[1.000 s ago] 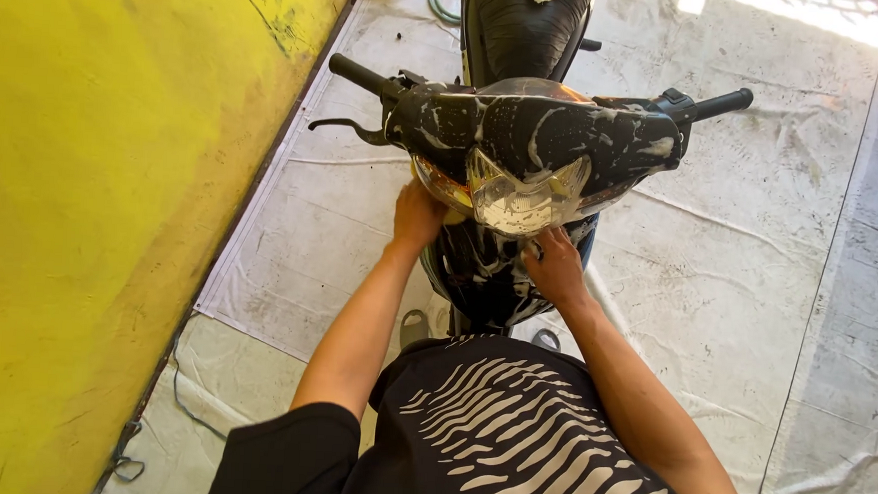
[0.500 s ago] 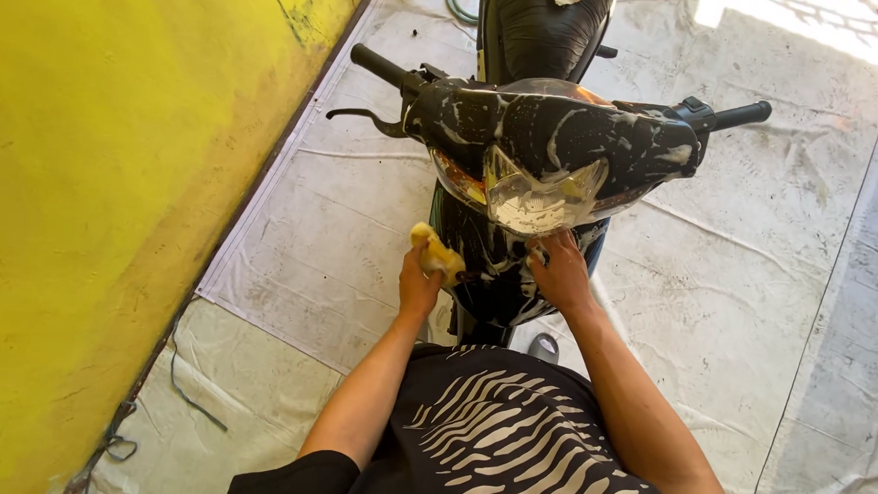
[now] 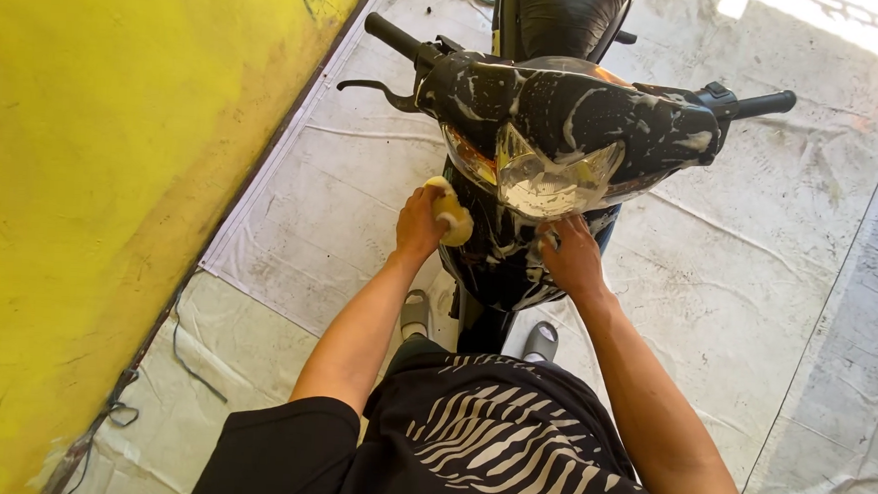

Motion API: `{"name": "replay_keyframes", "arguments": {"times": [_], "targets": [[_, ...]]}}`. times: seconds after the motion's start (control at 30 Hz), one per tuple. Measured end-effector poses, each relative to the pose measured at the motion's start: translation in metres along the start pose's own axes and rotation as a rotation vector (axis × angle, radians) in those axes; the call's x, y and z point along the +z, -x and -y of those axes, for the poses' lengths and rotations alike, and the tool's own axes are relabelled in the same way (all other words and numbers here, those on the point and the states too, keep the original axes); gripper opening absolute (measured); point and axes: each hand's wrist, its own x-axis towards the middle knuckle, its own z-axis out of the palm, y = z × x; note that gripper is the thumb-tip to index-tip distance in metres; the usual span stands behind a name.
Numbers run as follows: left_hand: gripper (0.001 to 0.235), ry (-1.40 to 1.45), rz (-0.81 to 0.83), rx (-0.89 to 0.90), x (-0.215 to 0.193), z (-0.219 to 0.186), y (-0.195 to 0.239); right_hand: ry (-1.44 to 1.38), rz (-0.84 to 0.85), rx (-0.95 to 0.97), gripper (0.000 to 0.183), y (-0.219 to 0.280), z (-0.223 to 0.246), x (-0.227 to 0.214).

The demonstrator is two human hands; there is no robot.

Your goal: The person scrubs the front fairing, headlight, and handlebars of a motorcycle using a yellow sponge. They apply soapy water and scrub the surfaces thoroughly, moving from the top of the fairing down to the lower front section.

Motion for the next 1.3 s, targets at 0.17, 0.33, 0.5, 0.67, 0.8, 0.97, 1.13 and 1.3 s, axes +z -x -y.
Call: {"name": "replay_keyframes", "arguments": {"times": [0.17,0.33,0.5,0.67,0.8,0.97,1.13,1.3], "targets": [[0.053,0.070,0.003,0.003,-0.012,-0.013,0.022,-0.027,-0.012,0.012,0.021,0.000,-0.009,0.008],[0.057,0.035,0.035,0.000,0.002,-0.011,0.055,-0.040,-0.010,0.026,0.022,0.001,-0.012,0.010],[0.051,0.100,0.094,-0.119,0.026,-0.012,0.096,-0.071,-0.017,0.044,0.026,0.001,-0.020,0.018],[0.045,0.197,0.159,-0.214,0.043,-0.021,0.139,-0.092,-0.037,0.033,0.029,0.004,-0.023,0.022],[0.044,0.294,0.127,-0.358,0.040,-0.019,0.129,-0.096,-0.052,0.019,0.029,0.002,-0.032,0.030],[0.048,0.315,0.041,-0.329,0.040,0.017,0.092,-0.098,-0.078,0.012,0.024,0.000,-0.036,0.035],[0.050,0.253,-0.024,-0.253,0.017,0.010,0.051,-0.090,-0.087,0.019,0.021,0.003,-0.025,0.024],[0.049,0.208,-0.134,0.005,-0.012,-0.033,-0.003,-0.064,-0.076,0.002,0.027,0.001,-0.034,0.028]]}}
